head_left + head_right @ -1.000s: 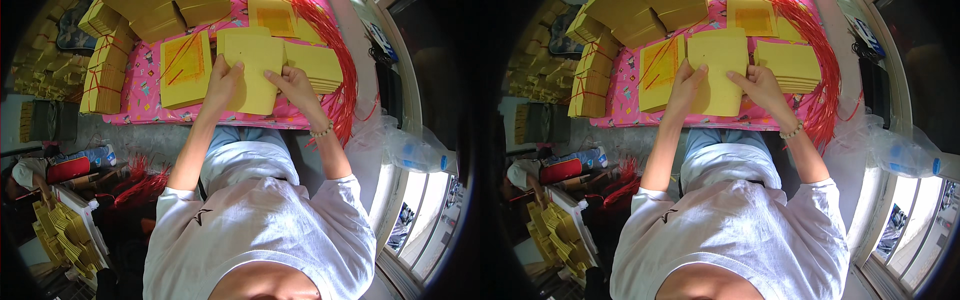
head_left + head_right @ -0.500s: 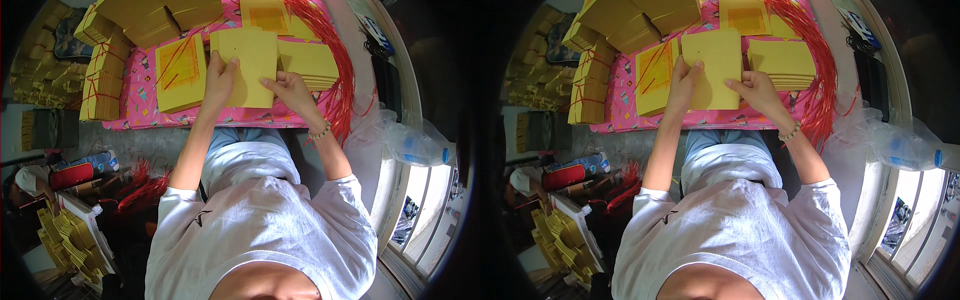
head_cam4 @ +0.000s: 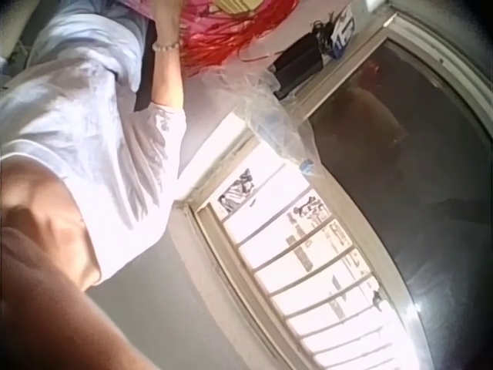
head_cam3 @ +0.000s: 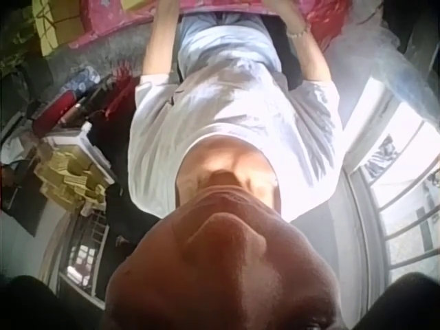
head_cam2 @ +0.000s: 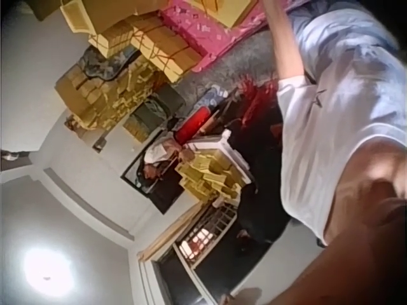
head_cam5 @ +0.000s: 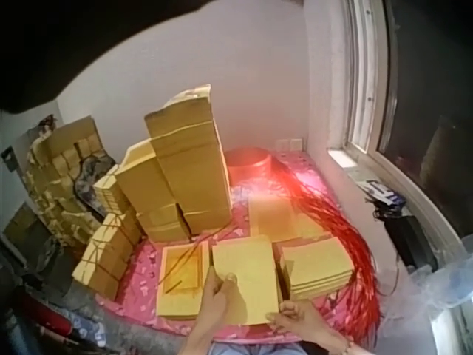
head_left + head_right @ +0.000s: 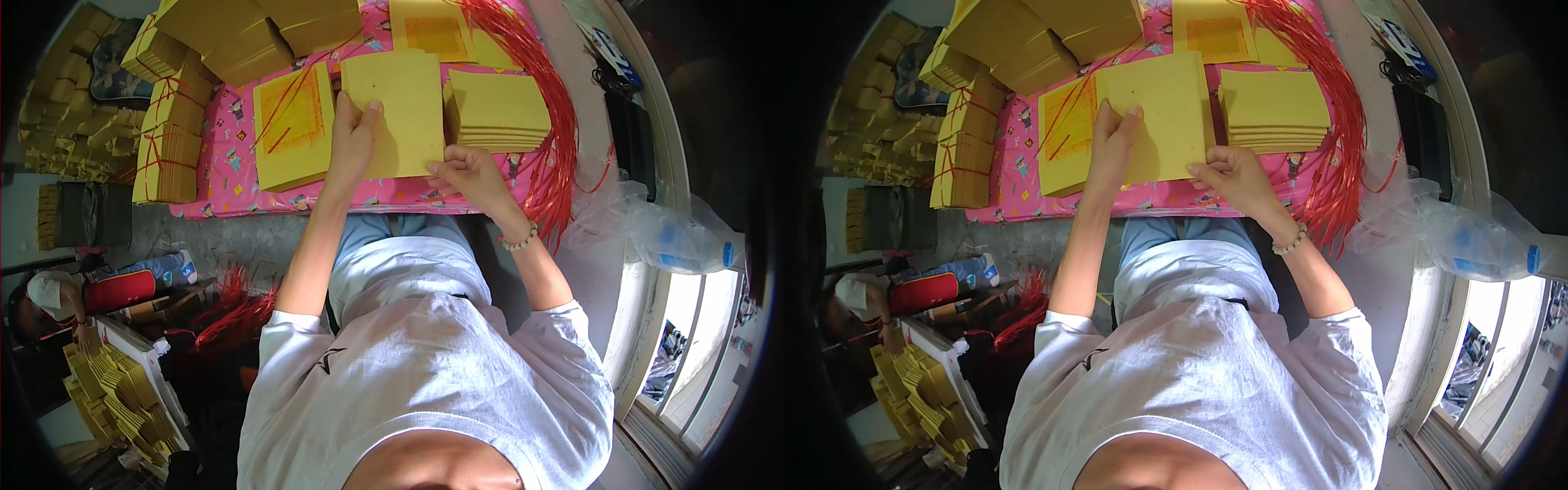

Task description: Folding and stacking individual sheets of yellow joss paper at a workspace.

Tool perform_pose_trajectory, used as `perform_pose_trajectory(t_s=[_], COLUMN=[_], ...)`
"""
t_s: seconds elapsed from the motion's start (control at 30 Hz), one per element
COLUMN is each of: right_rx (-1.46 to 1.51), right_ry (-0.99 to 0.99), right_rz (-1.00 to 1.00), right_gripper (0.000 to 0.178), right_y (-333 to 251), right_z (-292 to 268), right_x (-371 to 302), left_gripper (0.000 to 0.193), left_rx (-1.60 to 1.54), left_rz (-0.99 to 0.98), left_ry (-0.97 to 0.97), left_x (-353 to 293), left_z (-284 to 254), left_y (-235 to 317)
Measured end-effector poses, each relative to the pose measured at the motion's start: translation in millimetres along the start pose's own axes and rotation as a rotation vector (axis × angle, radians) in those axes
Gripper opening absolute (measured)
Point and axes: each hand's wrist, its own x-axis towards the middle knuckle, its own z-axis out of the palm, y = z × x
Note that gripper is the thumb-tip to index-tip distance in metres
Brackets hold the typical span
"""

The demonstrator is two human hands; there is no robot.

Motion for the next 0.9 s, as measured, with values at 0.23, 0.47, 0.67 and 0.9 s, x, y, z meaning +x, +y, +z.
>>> perform_pose_trajectory(t_s=[0.23,0.47,0.67,0.9], right_rx=[0.153,0.065,0.047,0.064], right_ry=[0.17,0.089,0.003,-0.011], right_rz=[-0.096,-0.108,0.033,-0.132], right_gripper=[0.02,0.022,0.019,0.015], right_y=[-16,-19,-24,-19], right_z=[-14,-28,-36,-64], right_x=[8,-5,-27,-38], left_gripper=[0.029,0.034,0.036,0.041], left_rx=[-0.027,0.018,0.107,0.11], left_rz=[-0.023,-0.033,-0.14,-0.229], left_ry=[-0.194,-0.314,-0.426,-0.659], left_x=[-20,-37,-47,-25], left_z=[1,-4,-8,12], left_y=[1,10,7,21])
